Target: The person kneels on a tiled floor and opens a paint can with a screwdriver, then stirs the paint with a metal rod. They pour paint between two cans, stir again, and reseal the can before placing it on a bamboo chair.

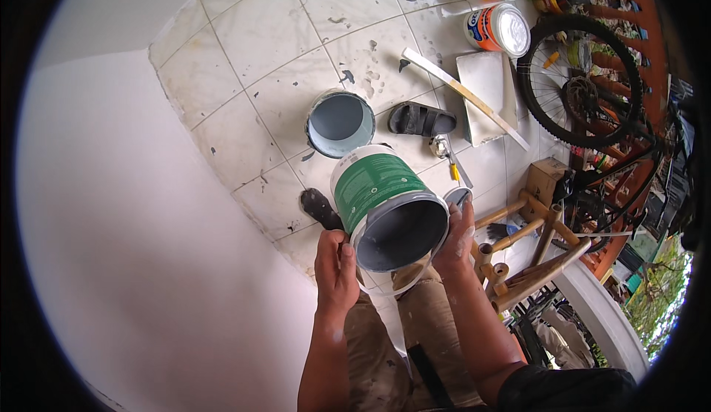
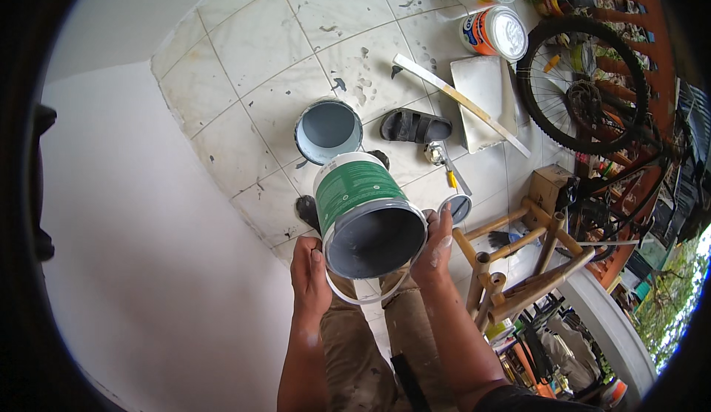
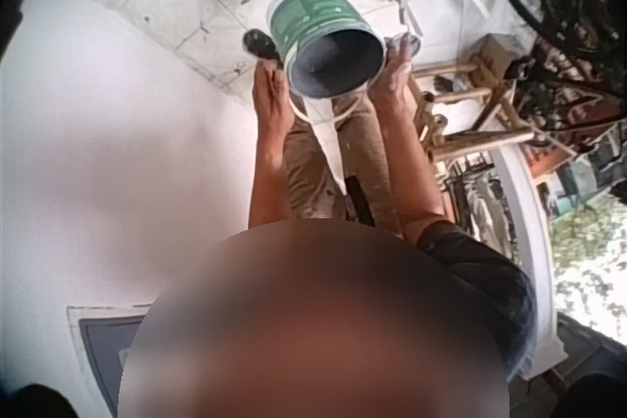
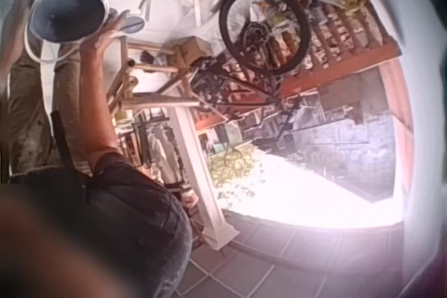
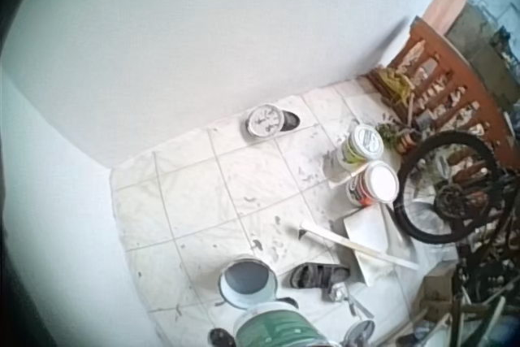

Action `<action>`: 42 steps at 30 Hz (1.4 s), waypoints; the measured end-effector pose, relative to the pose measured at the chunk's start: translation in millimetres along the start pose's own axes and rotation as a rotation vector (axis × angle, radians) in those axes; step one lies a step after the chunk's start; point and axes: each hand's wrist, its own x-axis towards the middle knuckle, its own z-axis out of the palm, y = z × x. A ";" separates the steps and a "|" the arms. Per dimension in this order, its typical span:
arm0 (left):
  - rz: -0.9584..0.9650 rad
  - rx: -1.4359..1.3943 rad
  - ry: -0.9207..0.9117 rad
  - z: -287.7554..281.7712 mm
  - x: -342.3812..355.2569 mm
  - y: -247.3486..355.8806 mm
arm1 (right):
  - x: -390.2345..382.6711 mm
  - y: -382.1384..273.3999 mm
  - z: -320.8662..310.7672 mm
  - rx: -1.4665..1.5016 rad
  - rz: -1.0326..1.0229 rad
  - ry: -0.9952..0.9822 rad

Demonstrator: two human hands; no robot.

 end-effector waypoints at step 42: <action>0.274 0.327 -0.393 34.8 -32.0 9.1 | -18.6 28.1 -98.7 0.522 -0.178 0.041</action>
